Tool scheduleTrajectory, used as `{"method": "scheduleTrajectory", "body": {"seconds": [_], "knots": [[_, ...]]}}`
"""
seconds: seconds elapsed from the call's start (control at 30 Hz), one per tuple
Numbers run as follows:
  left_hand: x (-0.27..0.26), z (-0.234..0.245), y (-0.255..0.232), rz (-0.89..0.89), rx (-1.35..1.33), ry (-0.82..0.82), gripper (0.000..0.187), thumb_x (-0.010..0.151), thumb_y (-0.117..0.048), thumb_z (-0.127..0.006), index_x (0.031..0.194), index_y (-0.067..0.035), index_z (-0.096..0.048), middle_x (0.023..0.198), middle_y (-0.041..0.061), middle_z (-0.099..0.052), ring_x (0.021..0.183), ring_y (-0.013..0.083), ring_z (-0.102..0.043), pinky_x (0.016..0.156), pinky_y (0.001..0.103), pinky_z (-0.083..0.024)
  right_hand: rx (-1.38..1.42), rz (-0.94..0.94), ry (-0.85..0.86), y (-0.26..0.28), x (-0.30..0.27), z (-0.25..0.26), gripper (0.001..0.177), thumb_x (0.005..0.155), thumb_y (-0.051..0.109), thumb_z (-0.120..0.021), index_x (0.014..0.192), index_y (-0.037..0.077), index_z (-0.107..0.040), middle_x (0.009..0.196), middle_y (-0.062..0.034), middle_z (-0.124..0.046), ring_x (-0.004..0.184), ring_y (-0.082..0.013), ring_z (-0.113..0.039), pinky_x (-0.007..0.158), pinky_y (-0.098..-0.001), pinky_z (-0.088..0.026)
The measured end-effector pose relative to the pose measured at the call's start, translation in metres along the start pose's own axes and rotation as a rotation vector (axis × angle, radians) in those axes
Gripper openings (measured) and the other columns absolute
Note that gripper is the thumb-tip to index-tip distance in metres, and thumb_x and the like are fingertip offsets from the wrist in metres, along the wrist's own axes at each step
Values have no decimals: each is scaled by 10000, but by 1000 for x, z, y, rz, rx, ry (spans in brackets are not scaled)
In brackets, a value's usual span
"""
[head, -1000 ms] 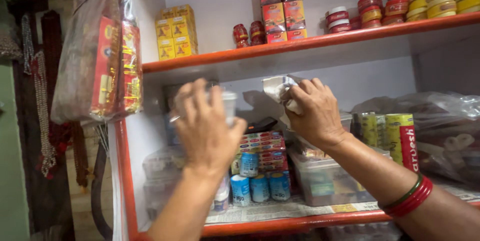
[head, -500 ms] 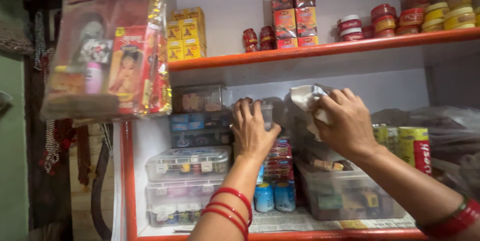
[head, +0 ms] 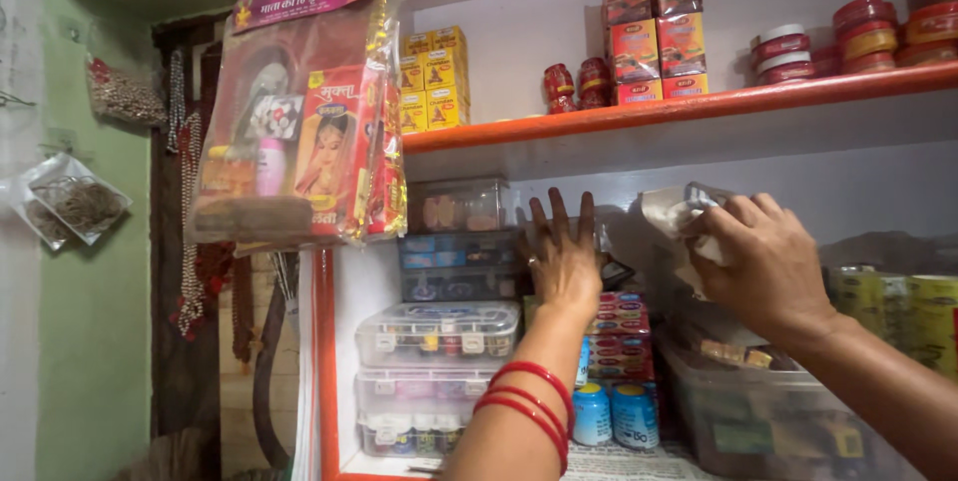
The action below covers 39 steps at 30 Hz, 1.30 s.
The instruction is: The person wipes a metal shelf with a cloth, moving various items like plastic containers and boxes aside to clean the surface underneath. They then wipe the items themselves before placing them back on the shelf.
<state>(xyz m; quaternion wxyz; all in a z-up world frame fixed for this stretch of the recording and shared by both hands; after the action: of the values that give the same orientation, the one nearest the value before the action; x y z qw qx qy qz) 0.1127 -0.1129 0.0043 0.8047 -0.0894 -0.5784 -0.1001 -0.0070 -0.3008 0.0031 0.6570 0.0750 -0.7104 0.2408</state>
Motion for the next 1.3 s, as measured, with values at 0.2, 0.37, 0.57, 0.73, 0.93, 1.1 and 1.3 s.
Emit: {"method": "scheduleTrajectory", "body": {"seconds": [0.2,0.37,0.57,0.73,0.93,1.1,1.3], "knots": [[-21,22,-1,76,-67,268,939,922,-364,-657,1628,-267,-46,1690,172,110,1546,451,41,1200,688,-31,8,5,-10,5,4,-3,261,707,161,-775,941,94,-681,971,-95,-647,971,-333,-610,817,-470,-501],[-37,79,23,-54,11,-14,612,1030,-387,-495,1532,-79,-329,1579,191,-333,1489,351,-283,1206,621,-113,47,28,-28,18,9,0,250,715,150,-780,929,72,-675,965,-113,-642,953,-342,-607,797,-475,-494],[-72,153,110,41,55,-316,318,1012,-259,-495,1136,-55,-706,1159,146,-716,1136,331,-634,1163,544,-314,147,97,-122,62,24,7,238,759,136,-781,942,45,-658,959,-129,-629,945,-358,-599,786,-475,-490],[-100,166,159,251,126,-329,234,948,-210,-567,1082,-77,-705,1096,148,-707,1106,363,-624,1007,501,-435,439,172,-224,126,52,-5,177,814,147,-803,926,102,-673,917,-97,-635,878,-329,-605,753,-462,-498],[-121,158,162,192,57,-437,512,880,-87,-564,1388,-36,-527,1325,206,-591,1229,407,-551,1015,529,-446,636,14,61,203,62,-70,249,807,260,-780,1015,131,-736,947,-130,-671,926,-351,-619,782,-475,-513],[-128,163,166,191,-59,-525,599,894,-28,-503,1489,-30,-430,1422,250,-522,1325,423,-506,1061,504,-452,518,-150,707,227,38,-143,418,765,420,-749,1153,263,-744,1040,-166,-749,996,-365,-711,863,-479,-554],[-127,165,165,178,-66,-521,610,885,-30,-524,1489,-42,-437,1407,238,-539,1320,420,-512,1052,497,-465,551,-153,777,258,52,-198,359,780,445,-748,1090,264,-763,1050,-123,-748,992,-364,-715,854,-496,-564]]}}
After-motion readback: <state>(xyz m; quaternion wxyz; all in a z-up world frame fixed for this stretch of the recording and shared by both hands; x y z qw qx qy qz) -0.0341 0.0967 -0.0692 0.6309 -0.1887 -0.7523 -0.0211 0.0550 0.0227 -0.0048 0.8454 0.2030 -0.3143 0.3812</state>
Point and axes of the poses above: each hand's wrist, its own x-axis towards the middle knuckle, its own z-axis out of the back of the hand, y = z × x, the point moved 8 cm from there along x, towards the middle knuckle
